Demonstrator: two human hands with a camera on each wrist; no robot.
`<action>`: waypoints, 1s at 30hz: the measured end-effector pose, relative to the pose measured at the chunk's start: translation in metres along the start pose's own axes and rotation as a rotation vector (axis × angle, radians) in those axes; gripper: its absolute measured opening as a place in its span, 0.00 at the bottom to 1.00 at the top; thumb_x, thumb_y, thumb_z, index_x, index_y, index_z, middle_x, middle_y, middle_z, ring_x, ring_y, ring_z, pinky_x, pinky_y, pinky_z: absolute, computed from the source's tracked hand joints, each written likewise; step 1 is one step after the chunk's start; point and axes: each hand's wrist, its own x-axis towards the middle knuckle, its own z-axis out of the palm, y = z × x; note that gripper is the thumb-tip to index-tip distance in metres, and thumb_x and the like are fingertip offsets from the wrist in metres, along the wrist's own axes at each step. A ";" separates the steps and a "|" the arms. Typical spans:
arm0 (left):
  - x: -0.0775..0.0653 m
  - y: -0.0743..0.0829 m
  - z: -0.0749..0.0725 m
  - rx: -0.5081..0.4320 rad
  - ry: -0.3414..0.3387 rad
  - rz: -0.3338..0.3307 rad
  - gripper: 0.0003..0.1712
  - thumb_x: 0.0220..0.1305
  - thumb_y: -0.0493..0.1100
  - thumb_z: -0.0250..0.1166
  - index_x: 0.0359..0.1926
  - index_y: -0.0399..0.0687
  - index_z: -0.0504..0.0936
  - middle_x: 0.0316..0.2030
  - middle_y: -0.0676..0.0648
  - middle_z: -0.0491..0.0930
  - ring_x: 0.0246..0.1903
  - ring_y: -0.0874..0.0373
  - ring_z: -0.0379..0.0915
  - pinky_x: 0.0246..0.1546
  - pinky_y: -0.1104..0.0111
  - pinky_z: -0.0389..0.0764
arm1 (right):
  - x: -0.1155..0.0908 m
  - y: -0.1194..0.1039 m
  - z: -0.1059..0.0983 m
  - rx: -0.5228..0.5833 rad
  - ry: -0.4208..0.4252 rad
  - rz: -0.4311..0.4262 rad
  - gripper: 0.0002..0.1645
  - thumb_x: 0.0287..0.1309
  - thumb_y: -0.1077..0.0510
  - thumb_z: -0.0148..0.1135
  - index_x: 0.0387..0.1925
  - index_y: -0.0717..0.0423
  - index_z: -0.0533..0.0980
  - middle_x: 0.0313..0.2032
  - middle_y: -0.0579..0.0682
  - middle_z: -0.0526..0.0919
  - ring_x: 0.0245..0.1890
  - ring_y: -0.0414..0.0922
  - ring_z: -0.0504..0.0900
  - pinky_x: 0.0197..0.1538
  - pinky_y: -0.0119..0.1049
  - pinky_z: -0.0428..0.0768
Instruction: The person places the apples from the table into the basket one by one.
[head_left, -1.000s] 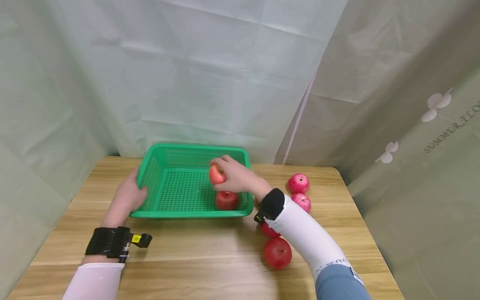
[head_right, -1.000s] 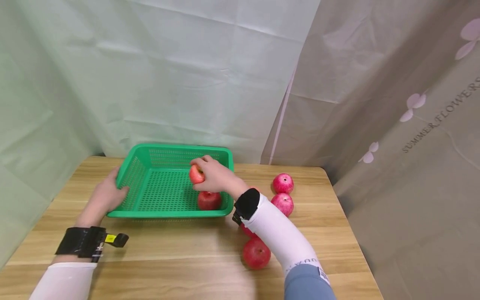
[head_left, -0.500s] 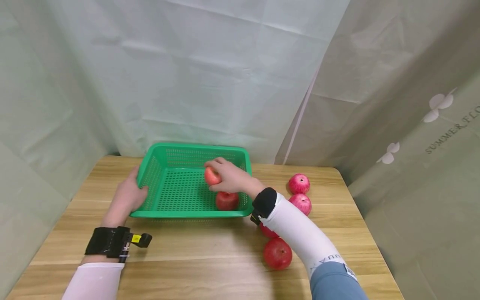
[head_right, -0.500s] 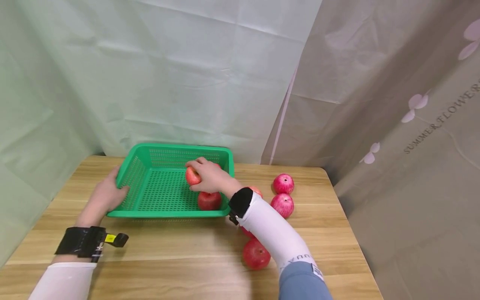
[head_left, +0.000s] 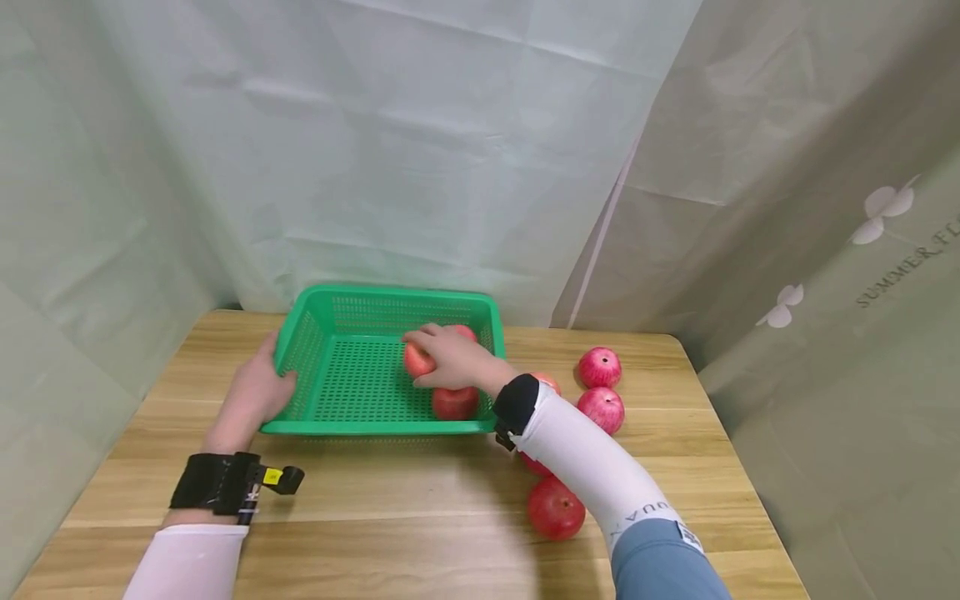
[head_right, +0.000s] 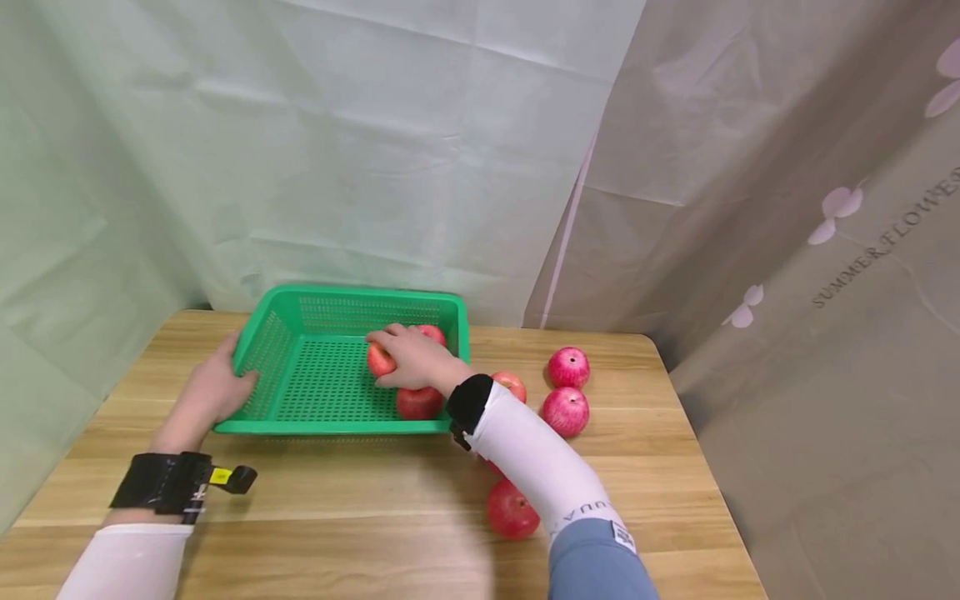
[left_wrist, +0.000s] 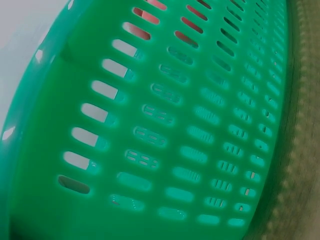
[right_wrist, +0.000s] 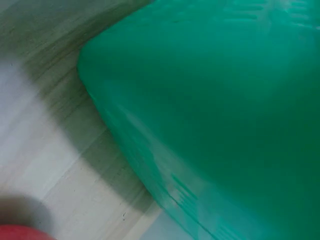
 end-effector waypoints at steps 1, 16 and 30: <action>0.000 0.000 0.000 0.002 0.001 0.001 0.46 0.78 0.37 0.53 0.84 0.31 0.37 0.65 0.12 0.64 0.42 0.33 0.77 0.34 0.53 0.79 | 0.000 -0.001 0.001 -0.012 -0.002 0.004 0.48 0.65 0.43 0.74 0.81 0.46 0.65 0.75 0.53 0.70 0.71 0.52 0.71 0.69 0.45 0.72; 0.001 0.001 -0.001 0.000 -0.001 -0.001 0.45 0.79 0.37 0.53 0.84 0.31 0.38 0.63 0.13 0.65 0.41 0.34 0.77 0.33 0.54 0.79 | 0.003 -0.007 0.014 -0.158 0.002 0.056 0.49 0.67 0.39 0.72 0.83 0.43 0.62 0.76 0.53 0.70 0.72 0.57 0.69 0.71 0.53 0.70; -0.003 0.001 0.000 -0.011 0.000 -0.002 0.45 0.78 0.36 0.52 0.84 0.31 0.38 0.64 0.13 0.65 0.44 0.32 0.77 0.35 0.51 0.80 | 0.005 -0.015 0.026 -0.269 -0.063 0.107 0.52 0.67 0.37 0.72 0.85 0.39 0.59 0.75 0.50 0.70 0.72 0.53 0.69 0.70 0.55 0.71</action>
